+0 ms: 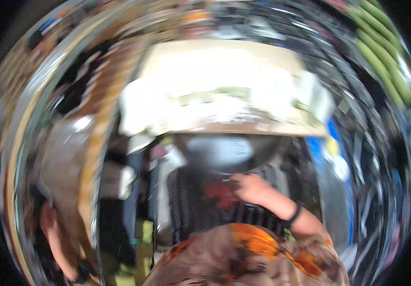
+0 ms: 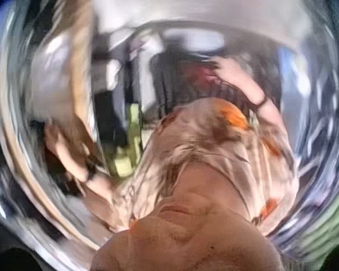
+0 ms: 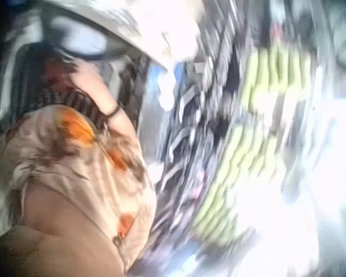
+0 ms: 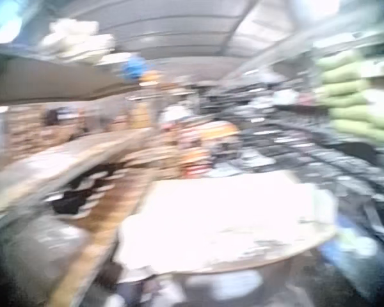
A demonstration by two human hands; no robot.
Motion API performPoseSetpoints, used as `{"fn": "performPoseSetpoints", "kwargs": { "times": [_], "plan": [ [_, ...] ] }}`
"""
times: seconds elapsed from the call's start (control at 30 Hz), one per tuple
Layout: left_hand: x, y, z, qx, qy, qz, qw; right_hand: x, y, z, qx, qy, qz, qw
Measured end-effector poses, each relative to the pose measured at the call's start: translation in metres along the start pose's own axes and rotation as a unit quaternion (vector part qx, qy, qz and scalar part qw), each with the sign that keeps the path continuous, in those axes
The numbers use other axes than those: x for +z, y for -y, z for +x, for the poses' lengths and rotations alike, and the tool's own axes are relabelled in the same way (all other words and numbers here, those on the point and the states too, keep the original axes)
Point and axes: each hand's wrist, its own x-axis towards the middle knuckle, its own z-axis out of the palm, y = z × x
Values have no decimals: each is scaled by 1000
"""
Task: Trimming excess material from shoes and inserting insoles in a factory setting.
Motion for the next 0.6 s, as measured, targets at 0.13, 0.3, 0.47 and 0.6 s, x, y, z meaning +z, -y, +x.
{"fn": "performPoseSetpoints", "kwargs": {
  "times": [0.13, 0.3, 0.47, 0.6],
  "plan": [
    [140, -164, -12, 156, 255, -136, 945, -27, -58, -35, 117, -33, 85, 989],
    [272, -323, -56, 405, 343, -163, 832, -77, -161, -128, 199, -218, 105, 950],
    [343, -341, -87, 458, 367, -87, 805, -132, -283, -188, 270, -548, -90, 787],
    [361, -350, -111, 435, 385, -14, 814, -160, -419, -318, 451, -444, -366, 682]
  ]
}}
